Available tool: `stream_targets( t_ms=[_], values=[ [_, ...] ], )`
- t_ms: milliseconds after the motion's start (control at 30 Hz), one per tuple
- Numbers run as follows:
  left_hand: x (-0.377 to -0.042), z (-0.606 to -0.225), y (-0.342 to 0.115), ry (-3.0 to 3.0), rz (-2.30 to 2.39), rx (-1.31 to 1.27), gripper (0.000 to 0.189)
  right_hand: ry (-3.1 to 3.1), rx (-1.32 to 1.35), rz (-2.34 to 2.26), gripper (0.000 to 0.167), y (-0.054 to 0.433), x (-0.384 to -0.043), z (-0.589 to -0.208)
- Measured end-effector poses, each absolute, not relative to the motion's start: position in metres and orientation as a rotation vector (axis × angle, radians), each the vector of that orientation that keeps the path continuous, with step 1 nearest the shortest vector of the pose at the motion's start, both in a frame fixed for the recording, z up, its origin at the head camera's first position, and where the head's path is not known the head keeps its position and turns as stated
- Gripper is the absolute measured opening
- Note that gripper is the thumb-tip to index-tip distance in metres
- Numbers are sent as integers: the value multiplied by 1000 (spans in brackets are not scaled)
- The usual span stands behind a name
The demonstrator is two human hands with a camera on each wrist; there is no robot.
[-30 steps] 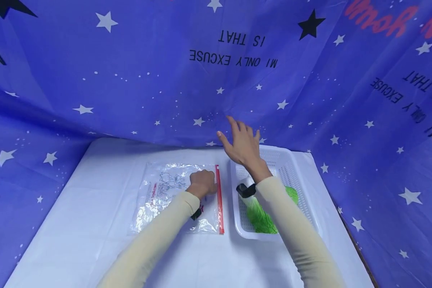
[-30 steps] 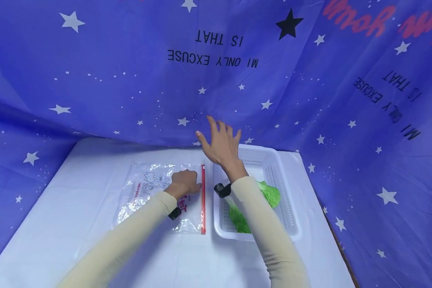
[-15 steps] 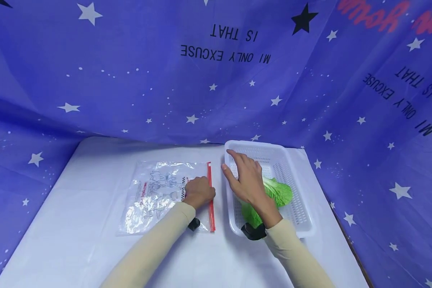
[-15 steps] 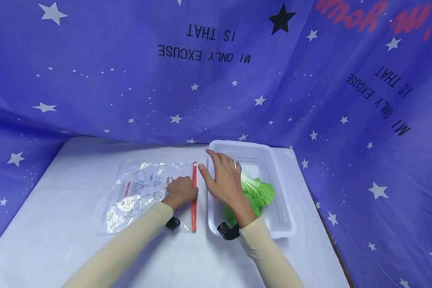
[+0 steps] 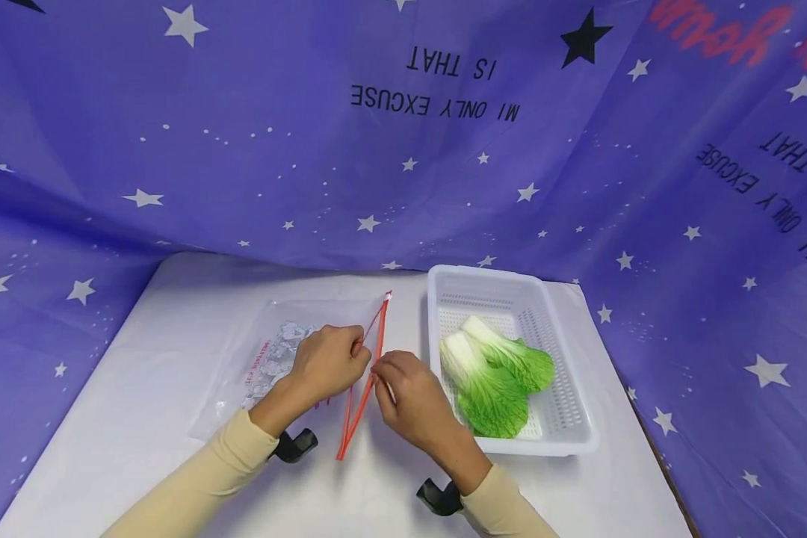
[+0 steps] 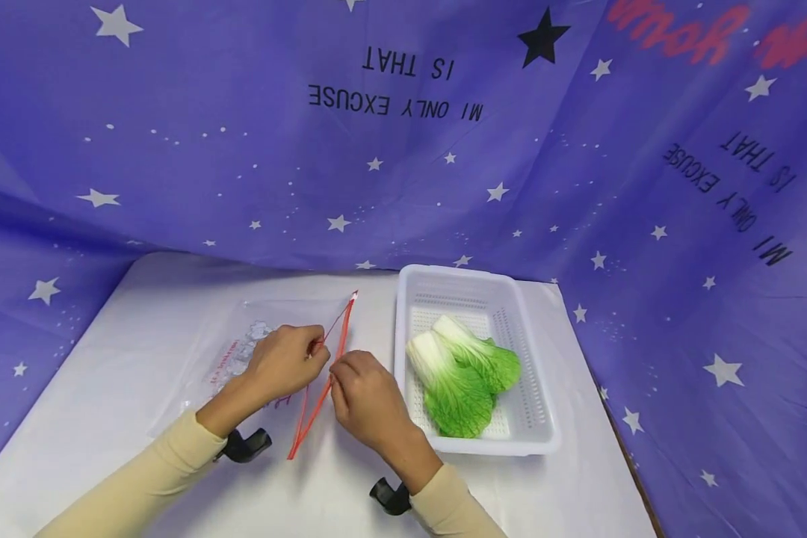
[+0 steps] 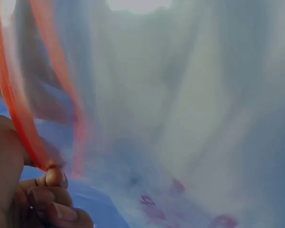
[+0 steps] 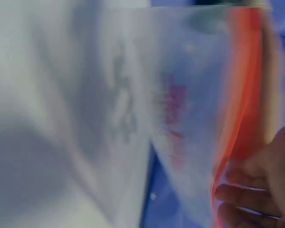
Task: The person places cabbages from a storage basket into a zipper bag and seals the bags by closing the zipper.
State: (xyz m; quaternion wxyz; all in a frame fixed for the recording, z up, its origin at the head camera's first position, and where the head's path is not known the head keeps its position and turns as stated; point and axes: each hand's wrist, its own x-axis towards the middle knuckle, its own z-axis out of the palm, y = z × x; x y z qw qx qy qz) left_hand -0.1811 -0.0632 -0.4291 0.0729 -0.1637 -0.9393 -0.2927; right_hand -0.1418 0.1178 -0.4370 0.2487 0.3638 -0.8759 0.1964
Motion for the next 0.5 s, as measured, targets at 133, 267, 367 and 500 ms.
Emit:
stream_targets(
  t_ms=[133,267,367,500],
  values=[
    [-164,-402,-72,-2736,-870,-526,25,-2545,999,170,9,109,-136,-449],
    [-156,-382,-79,-2680,-863,-541,26,-2681,1042,-132,19,97,-134,-452],
    [-151,-377,-78,-2677,-869,-581,26,-2648,1212,-99,20,83,-133,-449],
    [-142,-375,-75,-2680,-883,-642,27,-2511,1352,-7,14,65,-133,-446]
  ],
)
